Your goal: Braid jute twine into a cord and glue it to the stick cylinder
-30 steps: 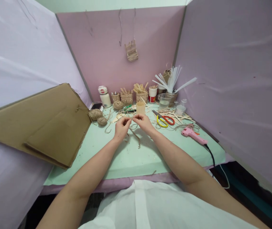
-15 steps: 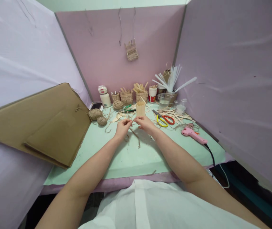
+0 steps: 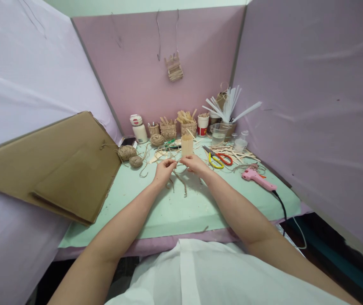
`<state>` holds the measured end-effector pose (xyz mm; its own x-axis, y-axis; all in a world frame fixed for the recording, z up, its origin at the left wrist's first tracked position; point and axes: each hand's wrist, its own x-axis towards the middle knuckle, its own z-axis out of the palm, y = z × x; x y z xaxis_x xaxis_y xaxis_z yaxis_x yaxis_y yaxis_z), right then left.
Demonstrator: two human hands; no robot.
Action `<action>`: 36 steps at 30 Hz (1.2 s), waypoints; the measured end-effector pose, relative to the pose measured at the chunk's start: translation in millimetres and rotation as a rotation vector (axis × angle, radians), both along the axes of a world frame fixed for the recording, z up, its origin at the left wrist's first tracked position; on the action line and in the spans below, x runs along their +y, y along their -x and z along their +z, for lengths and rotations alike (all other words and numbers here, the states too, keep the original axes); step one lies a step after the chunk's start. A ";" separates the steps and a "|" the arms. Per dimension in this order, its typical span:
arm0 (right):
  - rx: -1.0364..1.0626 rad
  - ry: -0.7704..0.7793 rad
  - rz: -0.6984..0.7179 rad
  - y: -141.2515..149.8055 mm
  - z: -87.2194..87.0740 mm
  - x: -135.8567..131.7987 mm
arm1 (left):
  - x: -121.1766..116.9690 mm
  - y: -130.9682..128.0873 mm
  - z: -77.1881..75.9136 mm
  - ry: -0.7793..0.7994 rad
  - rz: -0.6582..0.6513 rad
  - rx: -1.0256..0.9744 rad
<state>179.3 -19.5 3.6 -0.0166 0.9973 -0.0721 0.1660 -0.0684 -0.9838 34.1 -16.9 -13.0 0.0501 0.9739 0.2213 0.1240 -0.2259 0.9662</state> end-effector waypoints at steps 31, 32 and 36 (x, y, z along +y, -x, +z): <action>-0.046 -0.084 -0.005 8.4 0.8 -7.0 | -2.3 0.6 -1.2 -0.042 0.064 -0.011; -0.038 -0.089 -0.009 8.8 0.8 -7.1 | -2.1 0.8 -1.3 -0.039 0.056 -0.016; 0.016 -0.118 -0.019 10.3 0.4 -7.8 | -1.7 0.5 -1.4 -0.027 0.018 -0.020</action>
<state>169.0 -27.2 4.0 0.0024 0.9989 0.0462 0.1500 0.0453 -0.9876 33.6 -18.6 -14.4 0.0278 0.9683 0.2484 0.1090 -0.2499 0.9621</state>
